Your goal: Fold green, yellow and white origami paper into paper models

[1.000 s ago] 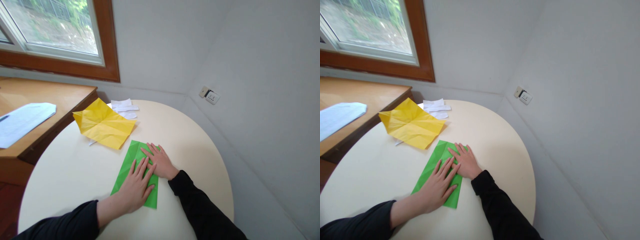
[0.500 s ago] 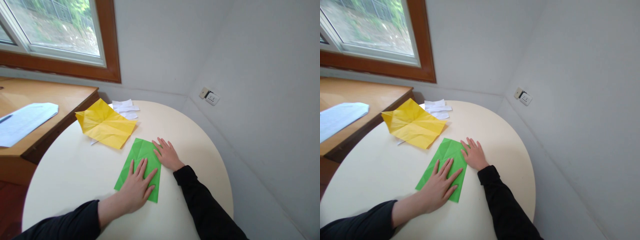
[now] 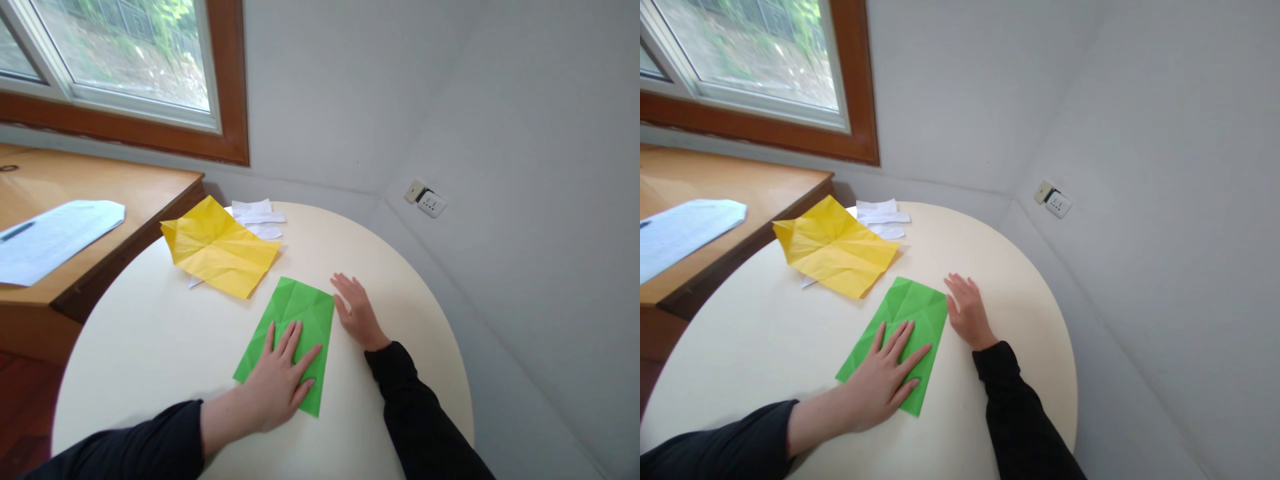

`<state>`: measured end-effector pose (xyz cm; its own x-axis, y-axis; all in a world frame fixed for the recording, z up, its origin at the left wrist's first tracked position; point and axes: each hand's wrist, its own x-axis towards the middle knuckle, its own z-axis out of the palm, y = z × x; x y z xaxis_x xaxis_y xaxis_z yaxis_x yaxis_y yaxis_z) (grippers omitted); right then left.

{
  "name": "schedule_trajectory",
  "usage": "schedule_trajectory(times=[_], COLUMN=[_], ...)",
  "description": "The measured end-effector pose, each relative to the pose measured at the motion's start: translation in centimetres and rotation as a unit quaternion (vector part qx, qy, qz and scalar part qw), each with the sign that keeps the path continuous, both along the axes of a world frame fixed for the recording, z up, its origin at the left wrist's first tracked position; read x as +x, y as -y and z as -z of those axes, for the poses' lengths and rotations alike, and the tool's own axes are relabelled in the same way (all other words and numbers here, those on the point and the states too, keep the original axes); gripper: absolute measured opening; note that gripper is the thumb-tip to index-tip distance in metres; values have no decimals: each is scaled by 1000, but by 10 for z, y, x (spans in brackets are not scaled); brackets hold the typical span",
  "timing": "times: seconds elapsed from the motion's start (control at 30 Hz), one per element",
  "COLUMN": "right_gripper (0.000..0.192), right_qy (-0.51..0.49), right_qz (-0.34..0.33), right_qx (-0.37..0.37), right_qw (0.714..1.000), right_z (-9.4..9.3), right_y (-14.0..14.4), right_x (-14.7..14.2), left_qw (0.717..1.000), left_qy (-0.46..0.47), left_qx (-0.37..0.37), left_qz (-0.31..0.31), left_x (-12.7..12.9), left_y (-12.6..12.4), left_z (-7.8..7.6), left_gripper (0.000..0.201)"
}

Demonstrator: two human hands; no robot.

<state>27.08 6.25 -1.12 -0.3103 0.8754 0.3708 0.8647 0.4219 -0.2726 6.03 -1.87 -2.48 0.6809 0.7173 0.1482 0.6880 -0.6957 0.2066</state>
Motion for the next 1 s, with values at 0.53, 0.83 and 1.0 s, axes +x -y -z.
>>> schedule_trajectory(times=[0.53,0.83,1.0], right_gripper=[47,49,47], right_qy=[118,168,159], right_qz=[-154,-71,22], right_qx=[-163,-134,-125], right_qw=[967,974,979], right_z=[-7,4,12], right_y=[12,-4,-12], right_x=[-47,-36,-27], left_qw=[999,997,998], left_qy=[-14,-51,-40], left_qx=[-15,-51,-43], left_qz=[26,27,35], left_x=[0,-1,-4], left_y=[1,4,4], left_z=[-6,-9,-9], left_gripper=[51,51,50])
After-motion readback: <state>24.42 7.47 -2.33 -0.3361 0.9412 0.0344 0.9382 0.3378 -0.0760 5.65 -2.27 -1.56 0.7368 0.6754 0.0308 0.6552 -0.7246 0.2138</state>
